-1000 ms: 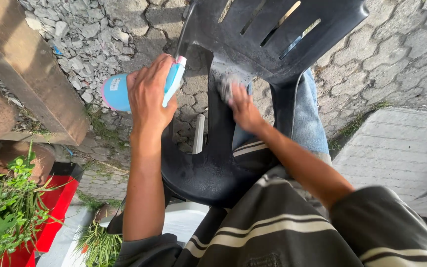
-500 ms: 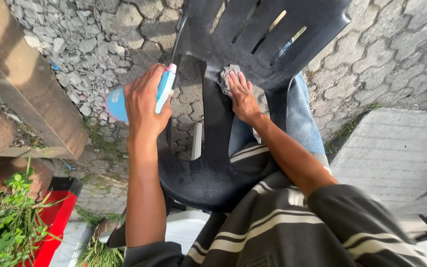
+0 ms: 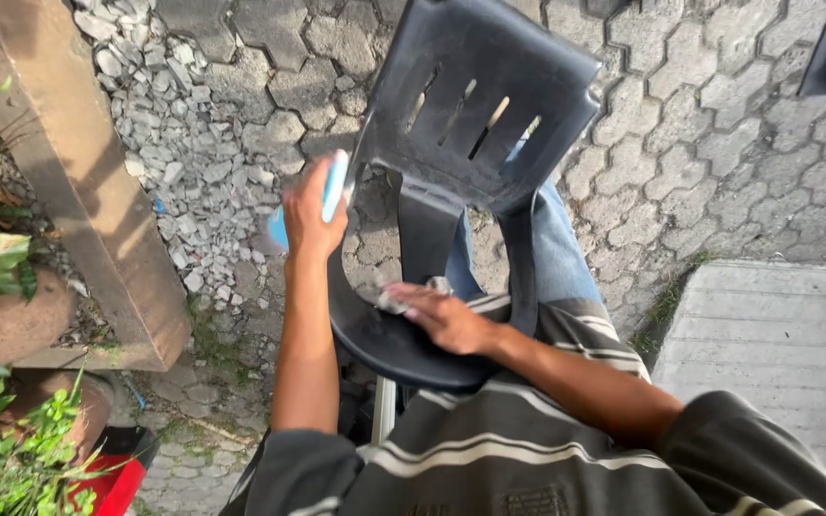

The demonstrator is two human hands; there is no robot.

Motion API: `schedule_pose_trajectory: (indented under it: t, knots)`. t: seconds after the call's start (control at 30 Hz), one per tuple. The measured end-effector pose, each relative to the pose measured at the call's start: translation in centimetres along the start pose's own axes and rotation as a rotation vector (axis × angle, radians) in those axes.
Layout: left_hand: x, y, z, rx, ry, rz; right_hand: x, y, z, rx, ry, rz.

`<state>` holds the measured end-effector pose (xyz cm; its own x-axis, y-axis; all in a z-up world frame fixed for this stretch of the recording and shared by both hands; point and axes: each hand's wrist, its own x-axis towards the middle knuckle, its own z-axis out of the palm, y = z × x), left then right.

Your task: Cleaning plastic chairs and tables using a spray bottle and a cloth.

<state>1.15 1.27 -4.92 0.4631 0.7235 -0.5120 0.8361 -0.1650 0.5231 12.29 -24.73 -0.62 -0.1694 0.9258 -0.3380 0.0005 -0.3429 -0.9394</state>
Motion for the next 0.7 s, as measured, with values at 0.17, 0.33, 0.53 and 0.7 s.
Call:
schedule_pose_trajectory:
  t: [0.17,0.33,0.53,0.7]
  knots:
    - [-5.3,0.8,-2.0,-0.422,0.338,-0.006,-2.7,-2.5,-5.0,0.041,-0.172,0.525]
    - [-15.7,2.5,-1.3,-0.423,0.734,0.13,-1.5,-0.8,-4.1,-0.039,-0.169,0.402]
    - [-24.2,8.3,6.3,-0.141,1.013,-0.145,-0.3,0.2,-2.8,0.186,-0.099,0.025]
    - [-26.3,5.5,13.3,-0.389,1.169,-0.379,-5.7,-4.8,-2.9,0.041,-0.18,-0.251]
